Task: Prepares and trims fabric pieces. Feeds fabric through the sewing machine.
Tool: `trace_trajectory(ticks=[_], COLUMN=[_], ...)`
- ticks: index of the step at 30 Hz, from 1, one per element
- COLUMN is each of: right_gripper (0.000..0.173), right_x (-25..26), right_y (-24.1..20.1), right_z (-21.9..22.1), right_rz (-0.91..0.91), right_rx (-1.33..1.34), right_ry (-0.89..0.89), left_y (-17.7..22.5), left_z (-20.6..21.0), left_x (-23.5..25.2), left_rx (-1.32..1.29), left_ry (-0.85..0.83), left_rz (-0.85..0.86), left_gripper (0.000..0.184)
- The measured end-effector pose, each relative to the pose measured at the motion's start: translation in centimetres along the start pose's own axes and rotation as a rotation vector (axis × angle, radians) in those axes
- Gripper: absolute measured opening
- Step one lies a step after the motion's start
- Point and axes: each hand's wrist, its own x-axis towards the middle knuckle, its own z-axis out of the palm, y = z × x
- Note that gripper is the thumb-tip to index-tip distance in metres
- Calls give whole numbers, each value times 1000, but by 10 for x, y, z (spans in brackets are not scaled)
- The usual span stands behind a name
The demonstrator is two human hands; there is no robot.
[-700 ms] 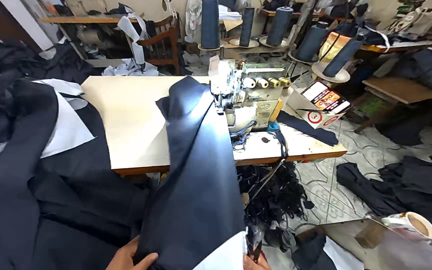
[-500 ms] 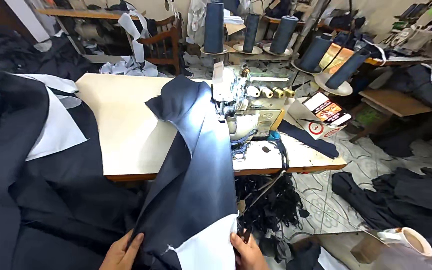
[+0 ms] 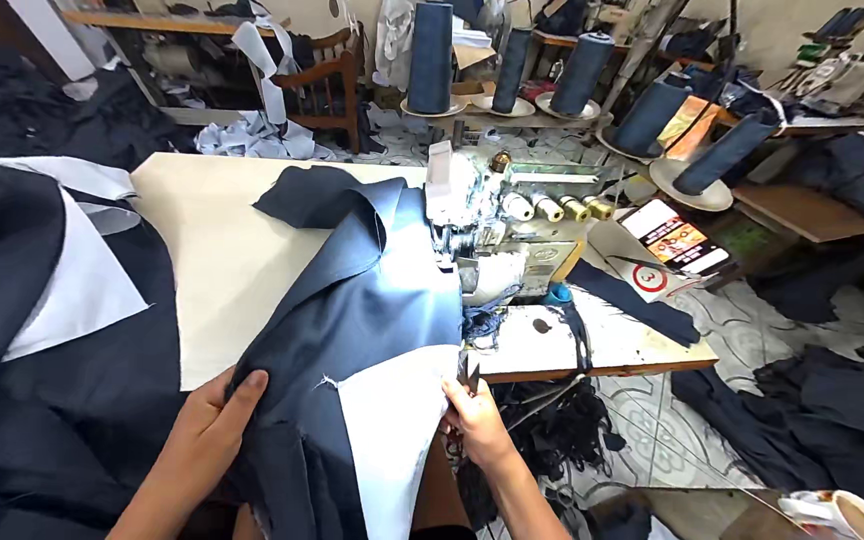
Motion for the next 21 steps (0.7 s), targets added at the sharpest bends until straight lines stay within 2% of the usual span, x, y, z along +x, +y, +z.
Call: trace_trajectory(ticks=[1,3,4,6,8,11,12,14,15,16,17,18,20,21], right_gripper=[22,16,12,8,16,16,14,15,16,13,9,14,20,20], right_x=[3,0,-7,-29,-59,-104,-113,-124,-125,-125,-124,-123,-113,-106], right_y=[-2,-1,1,14,32,51,55,52,41,26,7,-12,-42,-46], right_z=[0,-4,-8,-19,-29,-31,-31,-31,-29,-25,-22,-20,-16,-13], right_rz=[-6,-16,-28,-46,-24,97,69,-119,-232,-321,-385,-437,-524,-560], right_rx=[24,28,-30,-177,-321,-377,-350,-340,-340,-326,-305,-287,-310,-332], right_ry=[-25,-109,-159,-240,-262,-206,-182,-153,-158,-177,-205,-244,-339,-377], left_y=[-2,-14,-24,-44,-68,-106,-112,-99,-81,-57,-30,0,54,71], left_z=[-6,-22,-30,-43,-51,-52,-48,-41,-43,-53,-67,-81,-107,-123], left_x=[3,3,1,-7,-18,-34,-37,-37,-31,-20,-2,20,57,77], left_rx=[64,321,445,653,860,861,752,442,267,111,23,20,157,243], left_ry=[-58,-189,-247,-284,-240,-216,-250,-349,-355,-348,-319,-247,98,282], left_rz=[-17,-40,-40,-74,-249,-585,-699,-867,-822,-649,-410,-164,236,423], left_gripper=[26,69,74,48,30,44,48,47,41,38,38,34,24,31])
